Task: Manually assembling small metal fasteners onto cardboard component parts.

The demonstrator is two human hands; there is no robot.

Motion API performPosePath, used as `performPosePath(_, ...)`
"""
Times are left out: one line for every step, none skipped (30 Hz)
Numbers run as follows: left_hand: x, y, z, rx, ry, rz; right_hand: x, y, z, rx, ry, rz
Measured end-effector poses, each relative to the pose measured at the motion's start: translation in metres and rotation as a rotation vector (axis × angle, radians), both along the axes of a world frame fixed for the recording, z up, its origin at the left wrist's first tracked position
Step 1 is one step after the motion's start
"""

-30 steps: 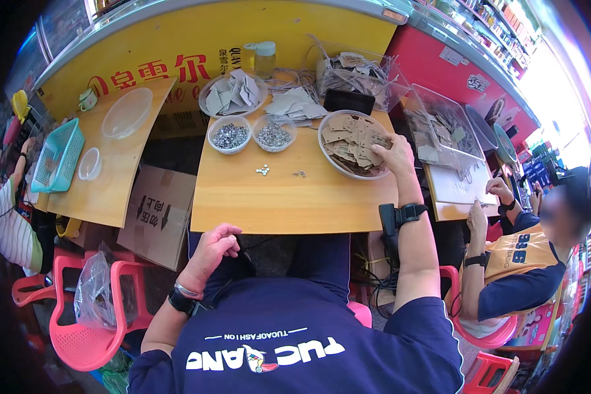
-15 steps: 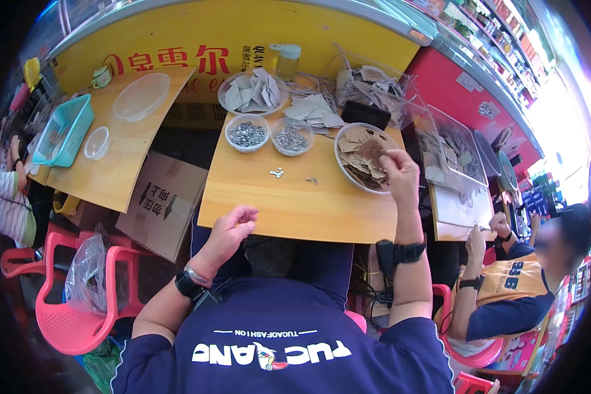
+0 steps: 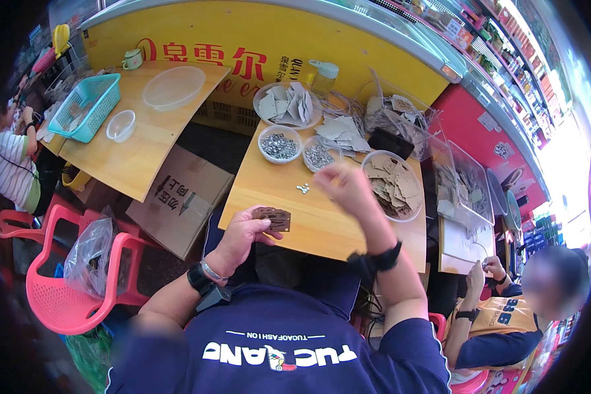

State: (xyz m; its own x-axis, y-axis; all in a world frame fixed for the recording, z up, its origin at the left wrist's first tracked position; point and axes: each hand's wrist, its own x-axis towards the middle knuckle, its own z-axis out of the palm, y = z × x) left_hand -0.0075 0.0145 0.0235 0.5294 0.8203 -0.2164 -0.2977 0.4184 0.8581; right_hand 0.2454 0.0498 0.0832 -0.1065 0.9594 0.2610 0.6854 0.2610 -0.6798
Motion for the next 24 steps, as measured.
performPosePath(-0.006, 0.002, -0.001, 0.008, 0.011, 0.011, 0.018, 0.026, -0.002, 0.016, 0.034, -0.077)
performPosePath(-0.011, 0.003, -0.002, 0.016, 0.023, 0.023, 0.039, 0.053, -0.005, 0.037, 0.023, -0.127)
performPosePath(-0.015, 0.004, -0.004, 0.008, 0.045, 0.038, 0.055, 0.075, -0.003, 0.059, 0.008, -0.178)
performPosePath(-0.019, 0.003, -0.007, 0.009, 0.042, 0.044, 0.059, 0.087, 0.010, 0.058, -0.111, -0.266)
performPosePath(-0.021, 0.003, -0.009, 0.003, 0.056, 0.053, 0.066, 0.101, 0.013, 0.069, -0.231, -0.290)
performPosePath(-0.024, 0.003, -0.011, -0.003, 0.070, 0.062, 0.074, 0.115, 0.008, 0.081, -0.350, -0.315)
performPosePath(-0.026, 0.004, -0.011, -0.015, 0.073, 0.062, 0.083, 0.130, -0.001, 0.044, -0.331, -0.288)
performPosePath(-0.028, 0.005, -0.014, -0.041, 0.084, 0.060, 0.094, 0.144, -0.012, 0.006, -0.313, -0.266)
performPosePath(-0.030, 0.007, -0.016, -0.051, 0.082, 0.053, 0.102, 0.157, -0.022, -0.062, -0.325, -0.234)
performPosePath(-0.034, 0.006, -0.020, -0.074, 0.082, 0.052, 0.097, 0.160, -0.023, -0.067, -0.326, -0.222)
performPosePath(-0.035, 0.009, -0.023, -0.082, 0.082, 0.059, 0.094, 0.163, -0.024, -0.079, -0.359, -0.158)
performPosePath(-0.035, 0.013, -0.025, -0.087, 0.073, 0.060, 0.093, 0.165, -0.025, -0.092, -0.391, -0.095)
performPosePath(-0.035, 0.016, -0.027, -0.093, 0.065, 0.057, 0.093, 0.167, -0.027, -0.138, -0.441, -0.079)
performPosePath(-0.035, 0.019, -0.029, -0.105, 0.066, 0.055, 0.092, 0.168, -0.030, -0.150, -0.441, -0.078)
performPosePath(-0.035, 0.021, -0.030, -0.111, 0.064, 0.053, 0.090, 0.168, -0.033, -0.192, -0.472, -0.082)
performPosePath(-0.035, 0.024, -0.030, -0.116, 0.061, 0.051, 0.091, 0.168, -0.036, -0.232, -0.503, -0.087)
performPosePath(-0.034, 0.026, -0.030, -0.127, 0.061, 0.047, 0.092, 0.167, -0.039, -0.244, -0.504, -0.088)
performPosePath(-0.034, 0.028, -0.029, -0.141, 0.064, 0.042, 0.094, 0.166, -0.042, -0.231, -0.504, -0.102)
performPosePath(-0.034, 0.031, -0.028, -0.149, 0.066, 0.038, 0.096, 0.167, -0.043, -0.212, -0.504, -0.117)
performPosePath(-0.034, 0.034, -0.027, -0.152, 0.066, 0.036, 0.099, 0.168, -0.045, -0.216, -0.505, -0.119)
performPosePath(-0.034, 0.036, -0.027, -0.160, 0.060, 0.026, 0.103, 0.167, -0.046, -0.155, -0.547, -0.098)
performPosePath(-0.034, 0.035, -0.028, -0.171, 0.056, 0.016, 0.103, 0.163, -0.046, -0.098, -0.587, -0.075)
performPosePath(-0.035, 0.034, -0.029, -0.175, 0.058, 0.014, 0.101, 0.163, -0.046, -0.103, -0.585, -0.076)
performPosePath(-0.037, 0.033, -0.031, -0.168, 0.050, 0.015, 0.099, 0.163, -0.043, -0.117, -0.638, -0.072)
